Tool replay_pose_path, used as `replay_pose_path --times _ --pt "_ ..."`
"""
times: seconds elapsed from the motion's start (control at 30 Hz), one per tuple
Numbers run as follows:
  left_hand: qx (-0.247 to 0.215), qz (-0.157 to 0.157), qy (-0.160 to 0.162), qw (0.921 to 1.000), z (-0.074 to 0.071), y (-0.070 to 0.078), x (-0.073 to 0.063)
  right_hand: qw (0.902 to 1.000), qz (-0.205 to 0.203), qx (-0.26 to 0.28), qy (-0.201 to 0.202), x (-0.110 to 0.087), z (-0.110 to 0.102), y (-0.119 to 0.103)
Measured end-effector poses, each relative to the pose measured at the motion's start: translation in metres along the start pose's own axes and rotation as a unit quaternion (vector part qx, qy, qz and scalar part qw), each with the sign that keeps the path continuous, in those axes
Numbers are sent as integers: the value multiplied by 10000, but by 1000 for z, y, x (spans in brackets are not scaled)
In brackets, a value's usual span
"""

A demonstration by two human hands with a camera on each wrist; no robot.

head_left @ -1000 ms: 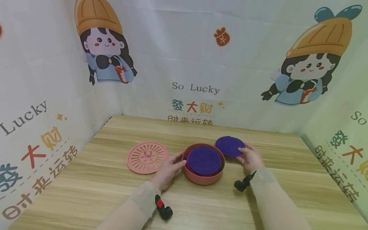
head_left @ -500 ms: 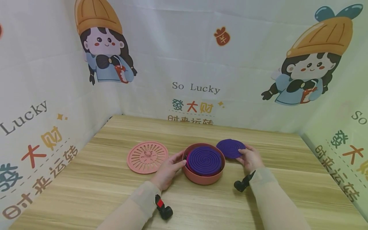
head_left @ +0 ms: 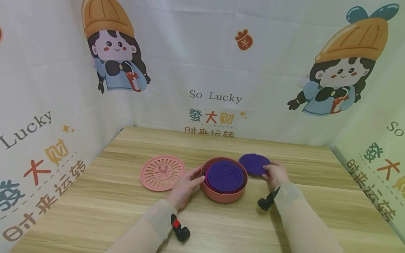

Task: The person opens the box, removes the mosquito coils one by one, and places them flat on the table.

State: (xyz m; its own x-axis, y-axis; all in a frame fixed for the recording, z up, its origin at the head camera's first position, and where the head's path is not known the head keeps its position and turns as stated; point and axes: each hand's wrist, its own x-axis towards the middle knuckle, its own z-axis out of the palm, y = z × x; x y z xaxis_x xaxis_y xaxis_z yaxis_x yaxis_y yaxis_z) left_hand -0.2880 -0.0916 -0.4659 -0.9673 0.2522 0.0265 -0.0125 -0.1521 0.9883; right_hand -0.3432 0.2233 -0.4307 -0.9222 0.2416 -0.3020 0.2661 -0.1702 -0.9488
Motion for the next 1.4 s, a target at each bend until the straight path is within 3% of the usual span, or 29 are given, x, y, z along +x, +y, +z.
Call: replay_pose_path --times 0.43,0.63,1.1,1.4 --pt "-25 3 -8 10000 -1 -2 1 9980 37 -372 504 -5 1 -3" --pt "25 18 -37 10000 -1 -1 0 9953 -187 -664 672 -9 3 -5" --pt "0 71 -60 10000 0 1 -1 9963 -162 -557 631 -15 2 -7" --pt "-22 95 -87 9999 0 1 -1 9968 -249 -692 323 -24 -6 -15"
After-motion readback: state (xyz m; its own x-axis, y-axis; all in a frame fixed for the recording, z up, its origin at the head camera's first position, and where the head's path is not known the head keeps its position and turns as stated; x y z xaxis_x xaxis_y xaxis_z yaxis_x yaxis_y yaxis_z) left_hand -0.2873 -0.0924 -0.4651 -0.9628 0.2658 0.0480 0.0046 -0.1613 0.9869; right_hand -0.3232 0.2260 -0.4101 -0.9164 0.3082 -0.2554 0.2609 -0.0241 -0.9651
